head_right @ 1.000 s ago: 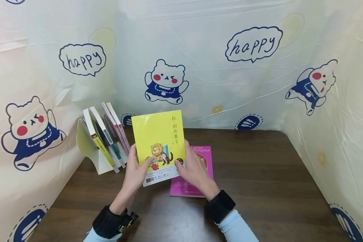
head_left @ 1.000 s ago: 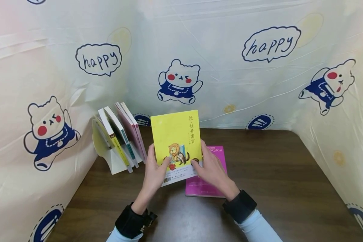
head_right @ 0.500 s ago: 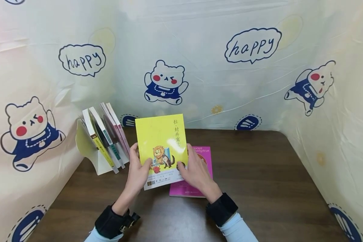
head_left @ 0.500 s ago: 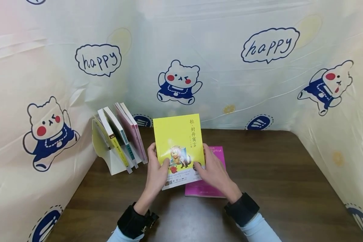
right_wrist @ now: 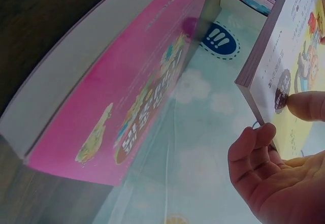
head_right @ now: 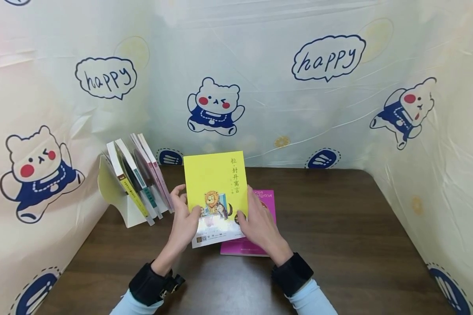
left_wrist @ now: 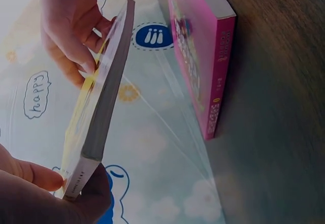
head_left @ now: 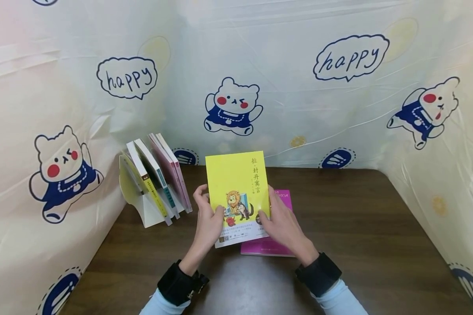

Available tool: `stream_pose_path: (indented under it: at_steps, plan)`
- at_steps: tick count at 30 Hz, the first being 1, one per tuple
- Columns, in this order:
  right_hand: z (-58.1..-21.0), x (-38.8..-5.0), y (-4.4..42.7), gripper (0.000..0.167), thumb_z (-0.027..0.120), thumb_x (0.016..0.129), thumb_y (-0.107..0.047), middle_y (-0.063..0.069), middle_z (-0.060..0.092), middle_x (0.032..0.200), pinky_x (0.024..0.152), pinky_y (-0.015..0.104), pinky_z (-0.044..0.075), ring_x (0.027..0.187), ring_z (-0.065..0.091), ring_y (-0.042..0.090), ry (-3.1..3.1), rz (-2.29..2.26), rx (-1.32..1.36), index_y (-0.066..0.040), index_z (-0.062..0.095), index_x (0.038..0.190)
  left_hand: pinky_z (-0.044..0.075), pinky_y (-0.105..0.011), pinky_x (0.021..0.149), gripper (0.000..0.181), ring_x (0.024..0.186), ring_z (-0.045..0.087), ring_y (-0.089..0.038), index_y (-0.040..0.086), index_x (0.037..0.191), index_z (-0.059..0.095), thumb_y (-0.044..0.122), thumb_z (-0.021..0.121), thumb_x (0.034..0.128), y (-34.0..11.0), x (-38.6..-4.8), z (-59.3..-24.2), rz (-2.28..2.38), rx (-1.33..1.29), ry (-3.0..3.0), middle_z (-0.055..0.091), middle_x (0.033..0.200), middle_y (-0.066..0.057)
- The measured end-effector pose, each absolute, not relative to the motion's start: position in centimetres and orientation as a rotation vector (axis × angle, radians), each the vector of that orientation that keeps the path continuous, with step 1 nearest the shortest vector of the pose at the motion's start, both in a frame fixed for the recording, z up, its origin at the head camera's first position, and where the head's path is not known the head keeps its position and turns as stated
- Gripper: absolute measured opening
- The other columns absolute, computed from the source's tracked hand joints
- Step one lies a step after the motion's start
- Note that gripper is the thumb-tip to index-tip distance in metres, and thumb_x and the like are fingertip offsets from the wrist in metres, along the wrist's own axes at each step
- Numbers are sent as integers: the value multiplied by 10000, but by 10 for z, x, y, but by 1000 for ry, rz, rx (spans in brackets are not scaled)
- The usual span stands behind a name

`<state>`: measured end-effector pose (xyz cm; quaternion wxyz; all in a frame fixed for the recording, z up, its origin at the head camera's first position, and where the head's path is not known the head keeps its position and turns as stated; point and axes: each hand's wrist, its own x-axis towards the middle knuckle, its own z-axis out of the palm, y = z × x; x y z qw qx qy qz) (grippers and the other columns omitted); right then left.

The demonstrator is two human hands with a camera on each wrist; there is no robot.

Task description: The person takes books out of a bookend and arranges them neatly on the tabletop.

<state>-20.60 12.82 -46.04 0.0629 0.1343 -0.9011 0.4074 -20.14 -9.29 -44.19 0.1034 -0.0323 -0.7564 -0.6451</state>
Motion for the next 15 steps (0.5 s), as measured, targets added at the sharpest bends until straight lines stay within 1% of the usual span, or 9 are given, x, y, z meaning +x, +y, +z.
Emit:
stream_pose_path:
  at_steps: [3, 7, 9, 13, 15]
  plan:
    - [-462, -205, 131, 925, 712, 988, -245, 38, 337, 1676, 1045, 486, 494, 1323, 483, 246, -2731, 1226, 390, -160, 130, 1702, 592, -429, 761, 667, 953, 680, -337, 169, 1537, 154, -69, 466, 997, -91, -202, -443, -1907, -109, -2241, 481, 1276, -185]
    - [-464, -205, 134, 919, 716, 980, -254, 65, 349, 1672, 1072, 521, 481, 1327, 487, 261, -2740, 1197, 363, -133, 155, 1697, 605, -426, 778, 683, 975, 682, -327, 181, 1552, 151, -62, 474, 1002, -89, -205, -445, -1914, -119, -2276, 482, 1300, -176]
    - [-465, -205, 135, 919, 717, 978, -269, 66, 362, 1664, 1053, 509, 496, 1314, 500, 262, -2749, 1180, 341, -138, 161, 1697, 610, -427, 792, 704, 993, 683, -324, 188, 1568, 151, -66, 484, 1001, -89, -206, -446, -1908, -127, -2300, 481, 1316, -174]
    - [-467, -204, 138, 926, 723, 972, -288, 62, 413, 1616, 974, 459, 525, 1265, 533, 255, -2767, 1177, 305, -168, 162, 1698, 613, -435, 801, 742, 1012, 686, -323, 190, 1601, 161, -74, 511, 1002, -88, -208, -447, -1862, -152, -2359, 479, 1348, -172]
    - [-468, -204, 140, 923, 725, 971, -284, 64, 429, 1601, 970, 455, 522, 1261, 538, 256, -2772, 1185, 295, -166, 167, 1697, 611, -427, 805, 754, 1024, 680, -318, 183, 1617, 165, -70, 522, 1003, -87, -209, -447, -1824, -161, -2400, 476, 1363, -169]
